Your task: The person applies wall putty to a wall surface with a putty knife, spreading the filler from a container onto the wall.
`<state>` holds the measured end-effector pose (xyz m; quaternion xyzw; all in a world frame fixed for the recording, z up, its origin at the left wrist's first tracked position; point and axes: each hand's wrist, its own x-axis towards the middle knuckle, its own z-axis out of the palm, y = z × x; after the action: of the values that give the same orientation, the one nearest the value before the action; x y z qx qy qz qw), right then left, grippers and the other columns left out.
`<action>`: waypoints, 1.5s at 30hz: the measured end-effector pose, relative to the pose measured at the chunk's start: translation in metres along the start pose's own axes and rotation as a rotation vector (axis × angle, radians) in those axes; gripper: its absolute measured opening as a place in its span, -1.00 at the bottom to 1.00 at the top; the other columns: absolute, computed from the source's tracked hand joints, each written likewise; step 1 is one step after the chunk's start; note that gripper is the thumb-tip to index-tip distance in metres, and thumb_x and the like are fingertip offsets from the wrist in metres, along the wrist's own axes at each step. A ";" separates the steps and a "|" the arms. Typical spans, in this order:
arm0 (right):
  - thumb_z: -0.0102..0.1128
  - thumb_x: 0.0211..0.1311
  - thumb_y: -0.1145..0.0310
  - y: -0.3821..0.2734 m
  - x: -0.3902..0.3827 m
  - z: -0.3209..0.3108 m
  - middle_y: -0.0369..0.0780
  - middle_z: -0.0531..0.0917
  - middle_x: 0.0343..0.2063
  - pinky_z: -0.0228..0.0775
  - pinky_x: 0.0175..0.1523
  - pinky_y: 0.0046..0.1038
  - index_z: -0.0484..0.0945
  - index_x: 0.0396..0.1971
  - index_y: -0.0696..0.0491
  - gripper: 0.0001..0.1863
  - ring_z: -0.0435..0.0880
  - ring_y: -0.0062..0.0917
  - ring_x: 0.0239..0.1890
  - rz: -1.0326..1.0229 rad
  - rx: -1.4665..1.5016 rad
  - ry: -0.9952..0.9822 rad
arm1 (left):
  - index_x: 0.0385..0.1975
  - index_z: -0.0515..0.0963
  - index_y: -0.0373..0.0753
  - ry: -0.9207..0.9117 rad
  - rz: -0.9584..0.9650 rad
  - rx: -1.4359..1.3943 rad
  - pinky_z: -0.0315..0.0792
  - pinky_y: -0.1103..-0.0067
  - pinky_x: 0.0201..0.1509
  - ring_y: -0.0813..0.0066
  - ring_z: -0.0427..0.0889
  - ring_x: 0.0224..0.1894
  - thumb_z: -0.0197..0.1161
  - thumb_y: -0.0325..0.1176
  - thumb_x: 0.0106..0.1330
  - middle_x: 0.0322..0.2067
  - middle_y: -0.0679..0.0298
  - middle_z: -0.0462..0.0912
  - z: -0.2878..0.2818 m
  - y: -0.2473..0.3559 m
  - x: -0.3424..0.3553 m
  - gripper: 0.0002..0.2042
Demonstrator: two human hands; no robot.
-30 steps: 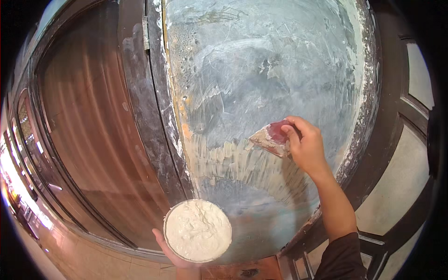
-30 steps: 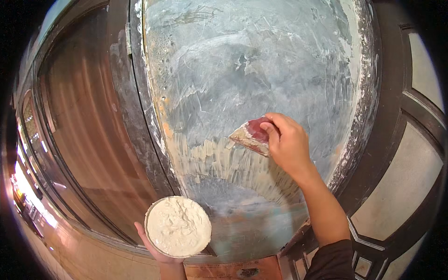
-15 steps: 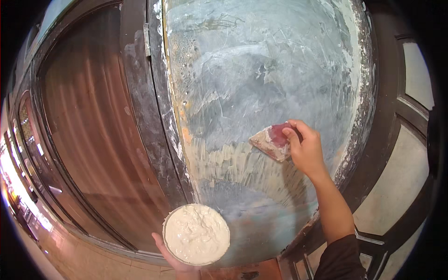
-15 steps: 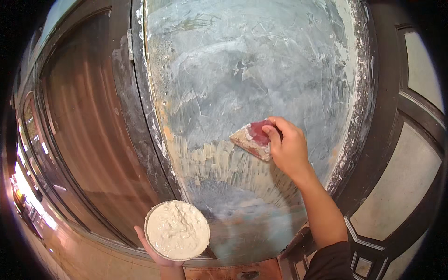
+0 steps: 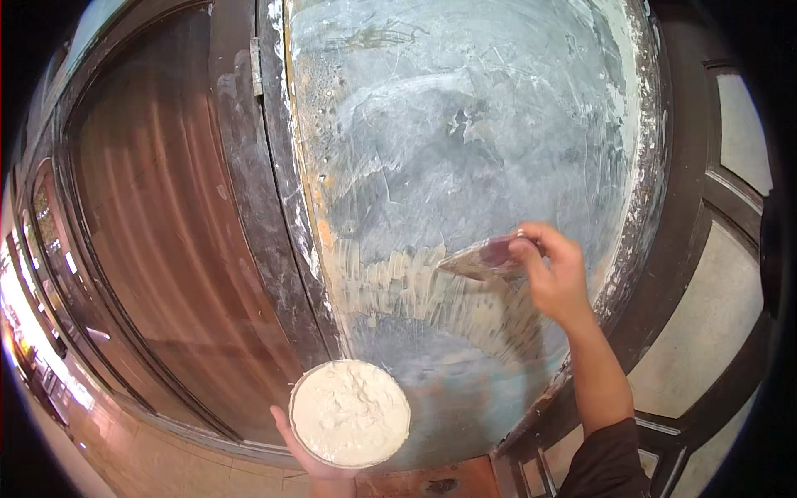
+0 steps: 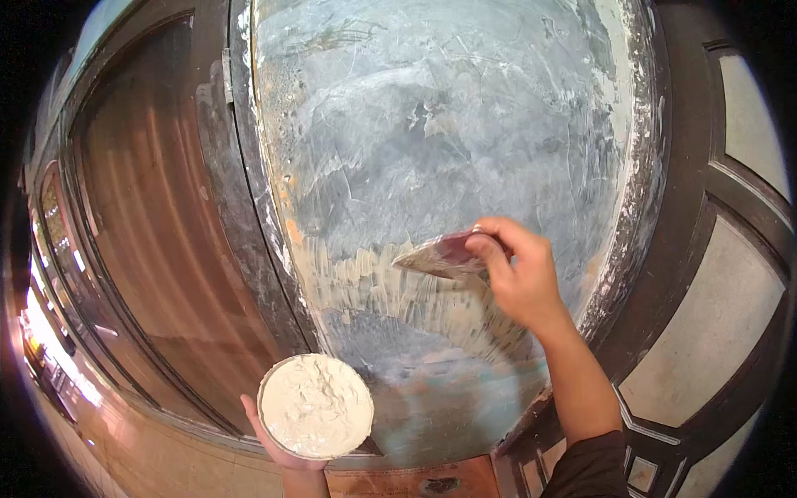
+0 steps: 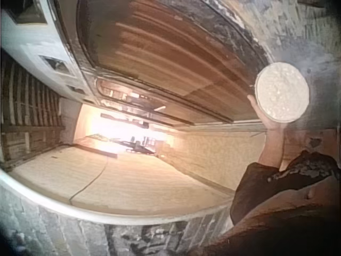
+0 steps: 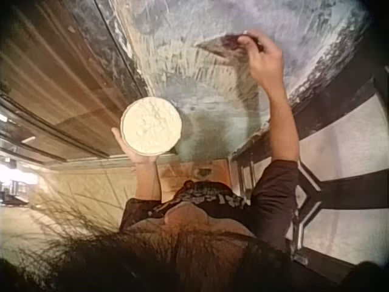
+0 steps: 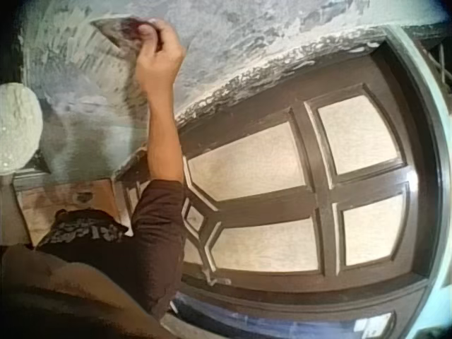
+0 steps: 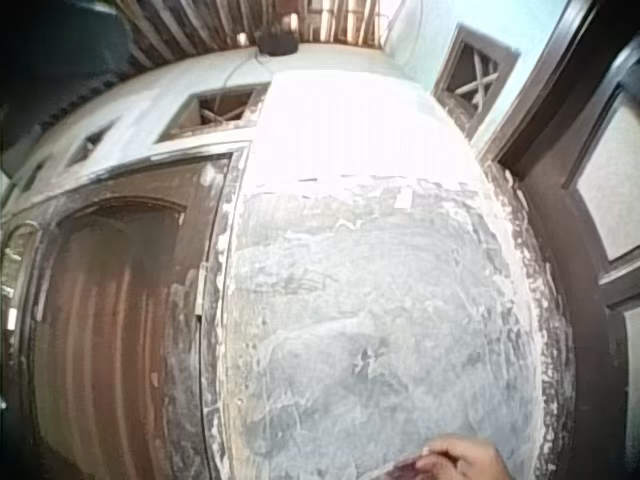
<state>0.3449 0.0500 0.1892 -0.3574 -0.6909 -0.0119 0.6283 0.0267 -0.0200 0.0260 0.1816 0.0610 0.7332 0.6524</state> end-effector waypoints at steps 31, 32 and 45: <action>0.36 0.13 0.38 0.005 -0.070 -0.085 -0.29 0.65 -0.12 0.60 -0.03 -0.24 0.64 -0.18 0.00 -0.77 0.62 -0.31 0.02 -0.754 -0.399 -0.407 | 0.40 0.40 -0.31 -0.026 -0.063 -0.030 0.49 0.06 0.35 -0.06 0.58 0.28 -0.22 0.45 0.49 0.33 -0.02 0.53 0.074 -0.114 -0.001 -0.11; 0.36 0.13 0.38 0.008 -0.071 -0.088 -0.30 0.65 -0.12 0.60 -0.04 -0.25 0.64 -0.17 -0.01 -0.76 0.63 -0.31 0.03 -0.727 -0.382 -0.389 | 0.40 0.40 -0.31 -0.039 -0.070 -0.031 0.49 0.06 0.35 -0.06 0.58 0.28 -0.22 0.44 0.50 0.33 -0.02 0.53 0.076 -0.118 -0.003 -0.12; 0.38 0.12 0.37 0.038 -0.080 -0.120 -0.31 0.66 -0.13 0.61 0.01 -0.23 0.65 -0.15 0.02 -0.73 0.66 -0.30 0.02 -0.706 -0.337 -0.380 | 0.44 0.35 -0.32 -0.068 -0.006 -0.015 0.46 0.03 0.38 -0.08 0.55 0.31 -0.25 0.44 0.50 0.35 -0.03 0.50 0.078 -0.159 -0.023 -0.10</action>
<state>0.4638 -0.0154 0.1278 -0.1927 -0.8625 -0.2725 0.3803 0.2044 -0.0317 0.0423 0.2013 0.0338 0.7250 0.6578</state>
